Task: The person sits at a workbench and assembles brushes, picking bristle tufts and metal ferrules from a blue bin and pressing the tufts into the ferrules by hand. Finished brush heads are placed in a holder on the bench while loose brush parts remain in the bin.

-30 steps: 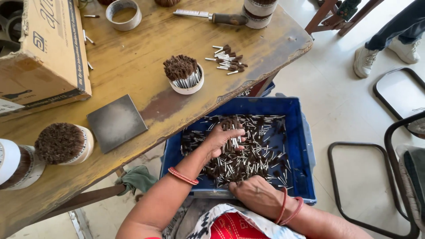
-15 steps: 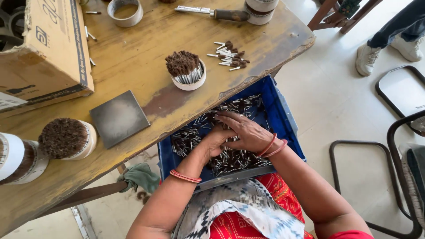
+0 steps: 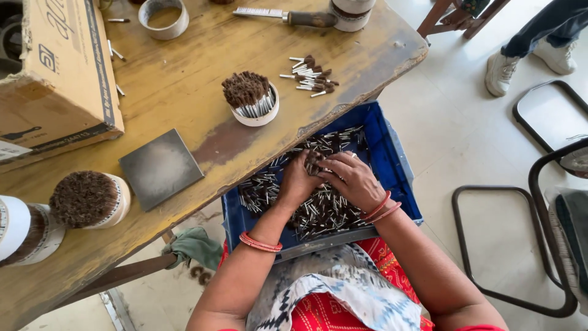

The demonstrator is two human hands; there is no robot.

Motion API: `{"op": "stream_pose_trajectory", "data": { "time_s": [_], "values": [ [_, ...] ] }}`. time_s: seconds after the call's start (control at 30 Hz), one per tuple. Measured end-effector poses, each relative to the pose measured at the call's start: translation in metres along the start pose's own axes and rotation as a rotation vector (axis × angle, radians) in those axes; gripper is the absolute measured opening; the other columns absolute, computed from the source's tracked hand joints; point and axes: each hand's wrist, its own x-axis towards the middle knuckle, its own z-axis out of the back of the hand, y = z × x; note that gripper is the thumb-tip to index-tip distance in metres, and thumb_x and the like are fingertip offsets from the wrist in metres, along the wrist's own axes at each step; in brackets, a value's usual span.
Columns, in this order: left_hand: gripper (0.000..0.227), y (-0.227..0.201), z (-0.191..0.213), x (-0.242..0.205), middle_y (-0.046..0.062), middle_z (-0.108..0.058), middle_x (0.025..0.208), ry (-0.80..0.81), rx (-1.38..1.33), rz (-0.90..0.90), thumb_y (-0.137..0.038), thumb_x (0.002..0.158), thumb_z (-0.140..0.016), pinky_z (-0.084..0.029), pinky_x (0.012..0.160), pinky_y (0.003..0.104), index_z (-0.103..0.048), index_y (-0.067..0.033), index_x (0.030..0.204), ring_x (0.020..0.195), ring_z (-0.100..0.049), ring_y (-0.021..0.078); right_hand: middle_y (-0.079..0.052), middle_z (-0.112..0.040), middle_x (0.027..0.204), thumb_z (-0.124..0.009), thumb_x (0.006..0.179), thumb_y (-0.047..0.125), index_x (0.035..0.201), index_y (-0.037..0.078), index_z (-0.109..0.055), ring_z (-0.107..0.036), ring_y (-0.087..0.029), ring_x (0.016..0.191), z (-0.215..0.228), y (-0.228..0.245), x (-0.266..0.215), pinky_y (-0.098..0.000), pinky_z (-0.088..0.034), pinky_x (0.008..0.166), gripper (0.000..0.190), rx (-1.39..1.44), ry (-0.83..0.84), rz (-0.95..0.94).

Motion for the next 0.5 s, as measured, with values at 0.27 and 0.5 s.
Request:
{"op": "stream_pose_trajectory", "data": {
  "time_s": [0.27,0.5],
  "values": [
    [0.039,0.004,-0.003,0.011,0.010,-0.078,0.094,0.083,-0.245,0.163,-0.008,0.071,-0.084,-0.065,0.062,0.034,-0.069,-0.0036,0.107,0.078,-0.076,0.0180,-0.011,-0.070,0.118,-0.070,0.095,0.016,0.119,0.008,-0.070,-0.068,-0.031,0.108,-0.001,-0.009,0.003,-0.0405,-0.056,0.091,0.025,0.085,-0.009,0.086],
    [0.038,-0.001,0.003,0.006,0.010,-0.078,0.088,0.025,-0.124,0.095,-0.006,0.070,-0.087,-0.063,0.059,0.031,-0.070,-0.0023,0.104,0.074,-0.078,0.0173,-0.012,-0.068,0.114,-0.071,0.092,0.012,0.115,0.009,-0.071,-0.066,-0.031,0.106,-0.001,0.001,0.013,-0.0411,-0.055,0.089,0.023,0.113,0.023,0.100]
  ]
}}
